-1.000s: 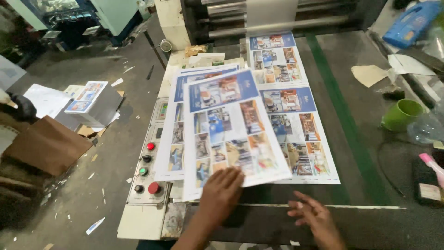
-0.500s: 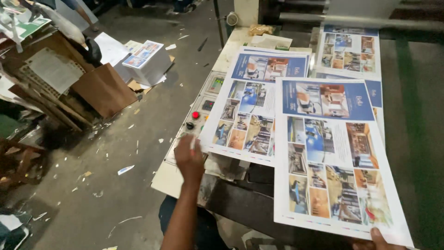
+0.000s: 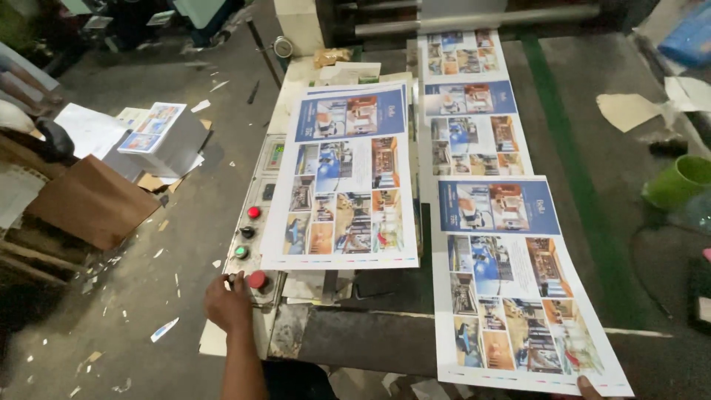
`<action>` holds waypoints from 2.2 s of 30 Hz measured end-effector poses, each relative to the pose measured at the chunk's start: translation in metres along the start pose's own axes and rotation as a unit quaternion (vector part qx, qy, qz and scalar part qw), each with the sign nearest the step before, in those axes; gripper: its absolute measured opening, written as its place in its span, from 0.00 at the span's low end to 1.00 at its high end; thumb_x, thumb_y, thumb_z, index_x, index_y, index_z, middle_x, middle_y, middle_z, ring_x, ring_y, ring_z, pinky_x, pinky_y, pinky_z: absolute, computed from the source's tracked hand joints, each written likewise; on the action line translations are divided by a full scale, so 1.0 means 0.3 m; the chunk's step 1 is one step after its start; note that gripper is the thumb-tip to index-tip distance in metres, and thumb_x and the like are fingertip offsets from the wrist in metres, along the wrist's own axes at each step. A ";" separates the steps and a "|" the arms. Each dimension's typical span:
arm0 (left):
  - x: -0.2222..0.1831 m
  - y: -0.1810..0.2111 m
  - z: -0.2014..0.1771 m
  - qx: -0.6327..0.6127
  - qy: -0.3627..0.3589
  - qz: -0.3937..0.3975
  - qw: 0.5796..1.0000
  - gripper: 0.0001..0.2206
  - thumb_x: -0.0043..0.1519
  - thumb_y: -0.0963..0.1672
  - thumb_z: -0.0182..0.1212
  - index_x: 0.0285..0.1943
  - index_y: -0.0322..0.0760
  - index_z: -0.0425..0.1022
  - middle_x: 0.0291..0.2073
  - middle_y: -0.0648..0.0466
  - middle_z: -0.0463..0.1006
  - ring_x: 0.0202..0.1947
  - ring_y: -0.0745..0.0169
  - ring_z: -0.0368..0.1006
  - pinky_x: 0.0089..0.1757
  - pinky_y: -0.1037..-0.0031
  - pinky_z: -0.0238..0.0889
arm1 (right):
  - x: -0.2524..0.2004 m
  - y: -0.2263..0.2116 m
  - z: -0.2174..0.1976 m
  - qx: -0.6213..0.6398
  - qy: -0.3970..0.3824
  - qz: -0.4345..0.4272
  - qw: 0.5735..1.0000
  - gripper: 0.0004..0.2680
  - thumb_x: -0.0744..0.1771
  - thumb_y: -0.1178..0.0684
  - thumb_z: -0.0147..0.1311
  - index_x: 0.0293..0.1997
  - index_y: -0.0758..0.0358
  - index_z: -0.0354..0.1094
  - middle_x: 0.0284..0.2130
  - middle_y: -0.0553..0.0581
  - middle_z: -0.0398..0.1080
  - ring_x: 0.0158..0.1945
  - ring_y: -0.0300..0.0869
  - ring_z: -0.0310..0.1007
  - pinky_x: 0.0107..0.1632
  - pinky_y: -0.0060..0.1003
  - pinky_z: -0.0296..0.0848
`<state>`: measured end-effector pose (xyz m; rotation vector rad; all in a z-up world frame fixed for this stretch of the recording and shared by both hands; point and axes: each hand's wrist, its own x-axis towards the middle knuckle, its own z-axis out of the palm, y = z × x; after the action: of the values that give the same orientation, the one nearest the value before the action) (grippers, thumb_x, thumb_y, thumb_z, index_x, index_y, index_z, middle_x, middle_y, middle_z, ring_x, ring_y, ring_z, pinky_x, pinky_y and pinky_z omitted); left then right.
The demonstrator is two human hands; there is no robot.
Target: Organizing and stacking printed brochure pages on a production table in a print shop.
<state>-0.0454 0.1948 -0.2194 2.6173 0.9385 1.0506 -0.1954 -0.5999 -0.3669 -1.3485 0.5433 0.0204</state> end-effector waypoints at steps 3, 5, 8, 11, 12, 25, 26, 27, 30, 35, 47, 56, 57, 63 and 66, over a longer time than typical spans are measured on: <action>0.003 -0.004 -0.001 -0.007 -0.003 -0.002 1.000 0.15 0.60 0.51 0.73 0.46 0.38 0.83 0.42 0.46 0.81 0.44 0.42 0.76 0.42 0.55 0.67 | 0.027 0.008 0.020 -0.006 0.015 0.019 1.000 0.27 0.66 0.64 0.44 0.77 0.53 0.47 0.53 0.63 0.71 0.42 0.55 0.78 0.35 0.52 0.80; -0.001 -0.011 0.008 -0.023 0.003 0.014 1.000 0.14 0.61 0.50 0.72 0.47 0.38 0.83 0.44 0.47 0.81 0.45 0.44 0.76 0.44 0.56 0.68 | 0.010 0.005 0.020 -0.010 0.023 0.030 0.999 0.28 0.66 0.65 0.44 0.77 0.53 0.46 0.53 0.63 0.71 0.42 0.56 0.78 0.36 0.53 0.81; -0.006 -0.028 0.014 -0.025 0.002 0.032 0.999 0.13 0.63 0.49 0.70 0.49 0.38 0.83 0.47 0.48 0.82 0.48 0.45 0.76 0.48 0.57 0.68 | -0.042 -0.034 0.057 -0.037 0.041 0.072 0.996 0.27 0.67 0.63 0.44 0.79 0.50 0.46 0.53 0.64 0.72 0.42 0.57 0.78 0.35 0.54 0.80; -0.002 -0.024 0.006 -0.025 -0.011 0.030 0.999 0.13 0.63 0.49 0.69 0.50 0.39 0.83 0.47 0.49 0.82 0.49 0.44 0.76 0.49 0.57 0.68 | -0.077 -0.083 0.105 -0.068 0.054 0.108 0.990 0.25 0.70 0.60 0.45 0.79 0.49 0.47 0.52 0.66 0.73 0.42 0.58 0.78 0.34 0.53 0.78; -0.001 -0.021 0.001 -0.037 -0.016 0.024 0.999 0.13 0.63 0.49 0.69 0.50 0.38 0.83 0.48 0.48 0.82 0.49 0.44 0.76 0.48 0.57 0.67 | -0.086 -0.094 0.121 -0.076 0.054 0.110 0.990 0.24 0.70 0.58 0.46 0.79 0.50 0.48 0.52 0.66 0.74 0.42 0.57 0.79 0.33 0.52 0.78; 0.064 0.355 -0.328 -0.052 0.103 0.091 0.989 0.23 0.66 0.44 0.71 0.64 0.21 0.72 0.59 0.34 0.77 0.61 0.32 0.71 0.62 0.51 0.62 | -0.053 -0.341 0.467 -0.028 0.035 0.029 0.999 0.16 0.70 0.53 0.48 0.65 0.67 0.63 0.44 0.66 0.77 0.39 0.51 0.79 0.32 0.43 0.76; 0.058 0.431 -0.365 -0.120 0.061 0.152 0.979 0.20 0.66 0.43 0.70 0.63 0.26 0.74 0.60 0.37 0.77 0.63 0.36 0.72 0.63 0.53 0.62 | -0.034 -0.387 0.512 -0.027 0.032 0.021 0.999 0.15 0.70 0.53 0.49 0.64 0.67 0.63 0.44 0.65 0.77 0.39 0.51 0.79 0.32 0.42 0.75; 0.054 0.509 -0.403 -0.187 0.020 0.213 0.959 0.18 0.65 0.42 0.68 0.62 0.30 0.76 0.60 0.40 0.78 0.64 0.40 0.72 0.64 0.54 0.62 | -0.011 -0.436 0.557 -0.026 0.028 0.011 0.999 0.15 0.70 0.52 0.49 0.63 0.67 0.64 0.44 0.64 0.77 0.39 0.51 0.79 0.32 0.42 0.74; 0.008 0.711 -0.490 -0.261 -0.165 0.278 0.910 0.22 0.57 0.46 0.71 0.60 0.34 0.77 0.61 0.42 0.76 0.63 0.44 0.70 0.61 0.58 0.63 | 0.113 -0.476 0.587 0.004 0.023 0.025 0.999 0.14 0.70 0.52 0.49 0.63 0.66 0.63 0.44 0.63 0.76 0.40 0.52 0.79 0.32 0.43 0.73; -0.046 0.853 -0.539 -0.182 -0.213 0.433 0.857 0.32 0.51 0.52 0.72 0.61 0.27 0.73 0.62 0.37 0.72 0.65 0.38 0.65 0.60 0.51 0.57 | 0.096 -0.551 0.622 0.025 0.011 0.049 0.998 0.18 0.70 0.52 0.47 0.69 0.62 0.54 0.48 0.66 0.74 0.44 0.52 0.78 0.35 0.43 0.73; -0.005 0.891 -0.607 -0.213 -0.295 0.406 0.838 0.14 0.59 0.45 0.66 0.53 0.39 0.79 0.52 0.49 0.82 0.49 0.49 0.78 0.45 0.62 0.72 | -0.034 -0.423 0.744 -0.045 -0.107 0.137 0.984 0.19 0.69 0.49 0.51 0.71 0.57 0.60 0.50 0.67 0.79 0.45 0.51 0.80 0.39 0.44 0.77; -0.049 0.975 -0.688 -0.212 -0.336 0.430 0.811 0.07 0.58 0.46 0.66 0.37 0.38 0.80 0.35 0.49 0.82 0.36 0.43 0.79 0.36 0.56 0.71 | -0.106 -0.547 1.045 -0.020 -0.277 0.056 0.959 0.23 0.66 0.49 0.55 0.70 0.60 0.56 0.47 0.65 0.80 0.39 0.46 0.80 0.34 0.39 0.76; -0.032 0.981 -0.711 -0.207 -0.369 0.388 0.819 0.08 0.60 0.46 0.66 0.37 0.38 0.80 0.34 0.48 0.82 0.35 0.42 0.78 0.36 0.55 0.70 | -0.093 -0.542 1.065 -0.009 -0.278 0.061 0.959 0.25 0.66 0.47 0.55 0.72 0.56 0.52 0.46 0.65 0.80 0.38 0.47 0.80 0.32 0.40 0.75; -0.076 0.986 -0.765 -0.375 0.003 0.381 0.845 0.13 0.64 0.40 0.58 0.57 0.32 0.79 0.48 0.44 0.82 0.45 0.46 0.81 0.43 0.62 0.75 | -0.026 -0.483 1.015 -0.053 -0.122 -0.166 0.977 0.30 0.65 0.50 0.61 0.78 0.64 0.53 0.38 0.67 0.73 0.35 0.43 0.70 0.35 0.36 0.71; -0.156 1.012 -0.763 -0.323 -0.054 0.528 0.783 0.17 0.63 0.42 0.60 0.60 0.30 0.77 0.56 0.44 0.79 0.56 0.47 0.78 0.53 0.60 0.71 | -0.148 -0.626 1.027 -0.025 -0.190 -0.148 0.970 0.24 0.67 0.50 0.52 0.73 0.65 0.58 0.40 0.64 0.76 0.34 0.43 0.74 0.32 0.38 0.74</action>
<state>-0.0755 -0.0898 0.0355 2.3881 -0.9474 1.0576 -0.0633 -0.3466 -0.1418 -1.4192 0.0161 0.0467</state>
